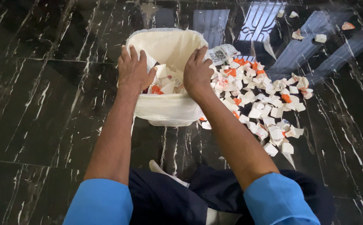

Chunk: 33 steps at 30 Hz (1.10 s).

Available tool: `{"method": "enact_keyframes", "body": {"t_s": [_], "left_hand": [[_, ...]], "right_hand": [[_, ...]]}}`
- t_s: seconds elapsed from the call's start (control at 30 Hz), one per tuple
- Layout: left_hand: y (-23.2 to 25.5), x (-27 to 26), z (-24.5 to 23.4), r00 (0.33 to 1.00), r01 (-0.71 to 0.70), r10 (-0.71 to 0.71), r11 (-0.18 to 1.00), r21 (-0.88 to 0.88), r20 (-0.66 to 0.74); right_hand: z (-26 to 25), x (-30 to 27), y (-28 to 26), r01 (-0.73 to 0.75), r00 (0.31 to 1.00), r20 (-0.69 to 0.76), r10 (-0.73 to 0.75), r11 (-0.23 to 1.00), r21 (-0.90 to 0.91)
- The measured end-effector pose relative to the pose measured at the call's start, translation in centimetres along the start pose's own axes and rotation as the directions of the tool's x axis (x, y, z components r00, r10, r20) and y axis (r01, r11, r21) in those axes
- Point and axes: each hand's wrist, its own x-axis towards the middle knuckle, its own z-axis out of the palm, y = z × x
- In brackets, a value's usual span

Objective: The person sits on a dark marble floor and collects small white and orange paper fragments scattered around a white plastic bin. They pick up the pieces by hand and place them into the bin, gradually clearing the floor area.

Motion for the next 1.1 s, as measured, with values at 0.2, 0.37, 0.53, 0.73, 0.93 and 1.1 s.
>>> {"method": "enact_keyframes", "body": {"t_s": [0.2, 0.37, 0.53, 0.73, 0.93, 1.1], "left_hand": [[-0.1, 0.0, 0.3, 1.000, -0.016, 0.016, 1.000, 0.006, -0.011], [0.0, 0.1, 0.5, 1.000, -0.010, 0.010, 1.000, -0.008, -0.002], [0.2, 0.1, 0.7, 1.000, -0.010, 0.012, 0.998, 0.056, -0.024], [0.8, 0.5, 2.1, 0.984, -0.114, 0.118, 0.993, 0.036, -0.136], [2.9, 0.9, 2.9, 0.981, -0.192, 0.186, 0.963, -0.190, -0.051], [3.1, 1.3, 2.7, 0.971, -0.204, 0.229, 0.946, -0.253, 0.073]], "right_hand": [[0.5, 0.3, 0.0, -0.009, 1.000, -0.009, 0.009, 1.000, 0.026], [0.5, 0.0, 0.3, 0.011, 1.000, 0.011, -0.012, 0.997, 0.071], [-0.6, 0.1, 0.2, -0.005, 0.997, 0.074, -0.007, 0.989, 0.151], [-1.5, 0.2, 1.4, -0.039, 0.984, 0.173, -0.031, 0.923, 0.382], [2.3, -0.2, 5.0, 0.060, 0.997, -0.071, -0.012, 0.666, 0.744], [7.9, -3.9, 10.4, 0.043, 0.976, -0.107, 0.191, 0.311, 0.949]]}}
